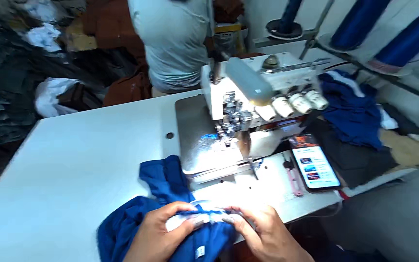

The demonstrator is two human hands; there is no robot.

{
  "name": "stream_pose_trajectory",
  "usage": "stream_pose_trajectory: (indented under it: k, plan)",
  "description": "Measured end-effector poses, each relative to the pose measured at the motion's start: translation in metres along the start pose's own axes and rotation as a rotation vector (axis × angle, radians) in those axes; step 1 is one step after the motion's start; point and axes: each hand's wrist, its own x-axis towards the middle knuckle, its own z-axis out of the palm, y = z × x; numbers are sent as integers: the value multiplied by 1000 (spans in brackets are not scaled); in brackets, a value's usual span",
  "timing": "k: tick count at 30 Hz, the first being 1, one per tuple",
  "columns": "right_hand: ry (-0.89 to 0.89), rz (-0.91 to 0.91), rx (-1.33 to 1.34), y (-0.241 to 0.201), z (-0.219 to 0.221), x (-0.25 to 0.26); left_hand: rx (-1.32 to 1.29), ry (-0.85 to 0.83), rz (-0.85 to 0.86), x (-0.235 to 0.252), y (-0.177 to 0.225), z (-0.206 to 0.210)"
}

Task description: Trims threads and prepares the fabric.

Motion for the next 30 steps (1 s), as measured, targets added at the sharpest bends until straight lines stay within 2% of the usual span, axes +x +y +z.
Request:
stream_pose_trajectory:
  k: [2, 4, 7, 9, 12, 15, 18, 23, 26, 30]
  plan:
    - [150, -33, -307, 4, -19, -5, -6, -22, -96, 0, 3, -2]
    - [237, 43, -598, 11, -41, -11, -41, -42, -152, 2, 4, -3]
    - [203, 189, -850, 25, -61, -23, -89, -41, -135, 7, 1, 7]
    - [152, 231, -927, 31, -58, -31, -151, -25, -127, 11, -3, 15]
    - [153, 215, -931, 27, -48, -40, -269, -39, -231, 16, -4, 18]
    - [171, 219, -824, 24, -46, -44, -339, -51, -292, 17, -3, 16]
    - [206, 277, -720, 25, -48, -39, -378, -80, -297, 17, -4, 15]
    - [209, 383, -766, 29, -37, -17, -372, -87, -254, 17, -8, 18]
    - [153, 367, -816, 33, -34, -12, -368, -81, -269, 17, -8, 19]
    - [136, 361, -669, 40, -51, -15, -372, -84, -289, 17, -8, 18]
